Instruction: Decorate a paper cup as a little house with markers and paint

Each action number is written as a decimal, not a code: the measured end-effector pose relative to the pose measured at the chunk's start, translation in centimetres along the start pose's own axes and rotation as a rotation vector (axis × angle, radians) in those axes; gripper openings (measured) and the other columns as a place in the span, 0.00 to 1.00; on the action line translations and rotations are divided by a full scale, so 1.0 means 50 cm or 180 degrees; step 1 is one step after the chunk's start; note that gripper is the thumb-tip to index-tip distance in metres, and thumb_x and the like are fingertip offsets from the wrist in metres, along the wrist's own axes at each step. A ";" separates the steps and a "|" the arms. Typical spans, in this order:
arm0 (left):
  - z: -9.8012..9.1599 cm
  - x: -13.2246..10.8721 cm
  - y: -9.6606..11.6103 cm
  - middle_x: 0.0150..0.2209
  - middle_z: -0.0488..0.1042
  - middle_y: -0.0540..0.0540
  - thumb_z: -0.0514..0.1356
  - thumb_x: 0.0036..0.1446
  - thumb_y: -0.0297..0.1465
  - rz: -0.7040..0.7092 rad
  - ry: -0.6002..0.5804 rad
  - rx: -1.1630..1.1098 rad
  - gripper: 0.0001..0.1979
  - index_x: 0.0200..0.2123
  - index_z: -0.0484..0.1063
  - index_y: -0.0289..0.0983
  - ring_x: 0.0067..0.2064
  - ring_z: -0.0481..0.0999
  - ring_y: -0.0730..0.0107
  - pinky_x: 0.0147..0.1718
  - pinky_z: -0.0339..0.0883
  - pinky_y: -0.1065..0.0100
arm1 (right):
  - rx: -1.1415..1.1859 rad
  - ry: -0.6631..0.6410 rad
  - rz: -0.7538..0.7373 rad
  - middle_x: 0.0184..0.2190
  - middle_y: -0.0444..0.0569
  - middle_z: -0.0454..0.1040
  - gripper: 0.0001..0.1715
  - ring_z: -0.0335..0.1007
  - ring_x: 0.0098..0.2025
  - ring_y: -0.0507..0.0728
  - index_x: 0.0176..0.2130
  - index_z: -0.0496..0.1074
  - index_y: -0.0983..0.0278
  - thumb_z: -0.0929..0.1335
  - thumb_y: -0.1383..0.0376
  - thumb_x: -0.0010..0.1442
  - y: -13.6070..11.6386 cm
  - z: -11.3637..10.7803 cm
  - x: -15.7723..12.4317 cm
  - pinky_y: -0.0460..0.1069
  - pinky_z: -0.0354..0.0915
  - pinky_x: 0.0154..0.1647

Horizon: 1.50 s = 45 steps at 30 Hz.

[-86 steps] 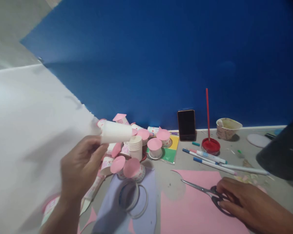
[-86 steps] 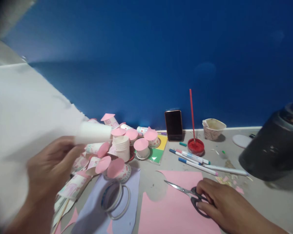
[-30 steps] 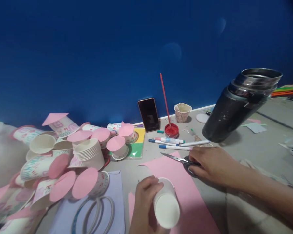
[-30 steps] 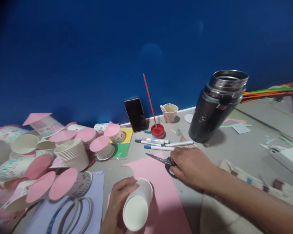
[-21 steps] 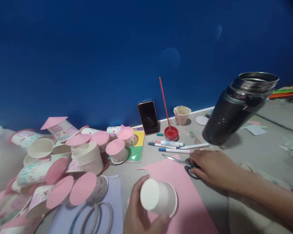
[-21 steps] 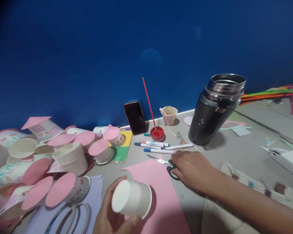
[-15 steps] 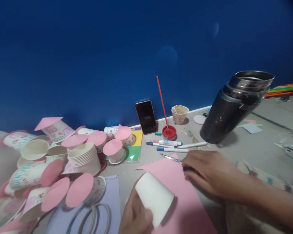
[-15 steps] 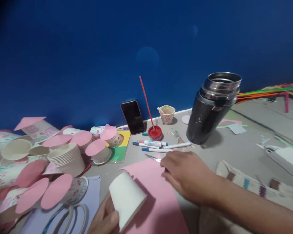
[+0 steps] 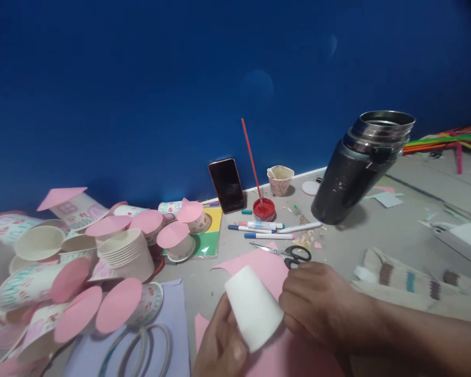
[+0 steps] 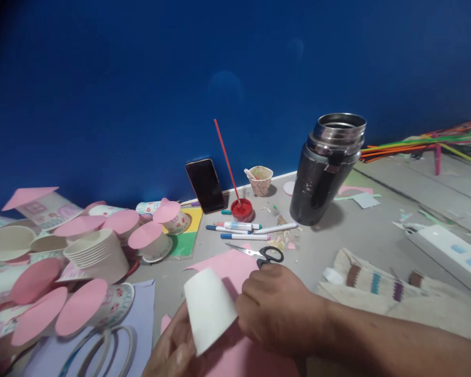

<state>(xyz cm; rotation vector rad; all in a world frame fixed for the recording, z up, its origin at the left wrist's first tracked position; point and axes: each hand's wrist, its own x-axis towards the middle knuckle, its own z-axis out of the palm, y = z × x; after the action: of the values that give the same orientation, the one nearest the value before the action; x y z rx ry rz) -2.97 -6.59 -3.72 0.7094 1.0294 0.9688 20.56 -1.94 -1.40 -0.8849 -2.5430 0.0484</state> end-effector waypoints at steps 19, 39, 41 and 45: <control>-0.022 0.013 0.010 0.56 0.82 0.33 0.78 0.47 0.43 -0.0382 -0.0752 -0.0888 0.37 0.60 0.80 0.39 0.58 0.82 0.38 0.61 0.71 0.44 | -0.0888 -0.0681 0.1584 0.42 0.55 0.80 0.16 0.75 0.43 0.60 0.43 0.80 0.64 0.63 0.65 0.76 0.130 -0.010 0.012 0.51 0.57 0.35; -0.032 0.025 -0.037 0.63 0.76 0.33 0.69 0.61 0.36 0.1749 -0.0014 0.2147 0.25 0.61 0.76 0.41 0.69 0.73 0.43 0.68 0.69 0.45 | 0.3127 -0.0229 0.2514 0.22 0.39 0.63 0.23 0.54 0.23 0.50 0.36 0.71 0.63 0.64 0.48 0.69 0.157 -0.044 0.036 0.47 0.53 0.24; -0.032 0.025 -0.034 0.64 0.75 0.33 0.70 0.61 0.39 0.1658 -0.0015 0.2131 0.27 0.61 0.76 0.42 0.70 0.72 0.42 0.69 0.67 0.45 | 0.3753 -0.0186 0.2430 0.21 0.37 0.59 0.28 0.48 0.21 0.48 0.34 0.70 0.63 0.65 0.41 0.66 0.161 -0.045 0.035 0.46 0.48 0.21; -0.025 0.022 -0.022 0.65 0.73 0.32 0.73 0.56 0.51 0.1828 -0.0243 0.1951 0.37 0.64 0.74 0.42 0.70 0.70 0.35 0.69 0.64 0.38 | 0.4534 -0.0171 0.2349 0.24 0.39 0.64 0.33 0.44 0.21 0.46 0.33 0.70 0.63 0.73 0.37 0.58 0.164 -0.037 0.032 0.45 0.45 0.20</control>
<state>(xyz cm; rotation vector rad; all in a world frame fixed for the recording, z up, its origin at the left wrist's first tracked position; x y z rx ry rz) -3.57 -6.00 -5.52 1.6005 1.0837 1.1012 25.00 5.30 -0.54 -1.0056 -1.3804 1.7801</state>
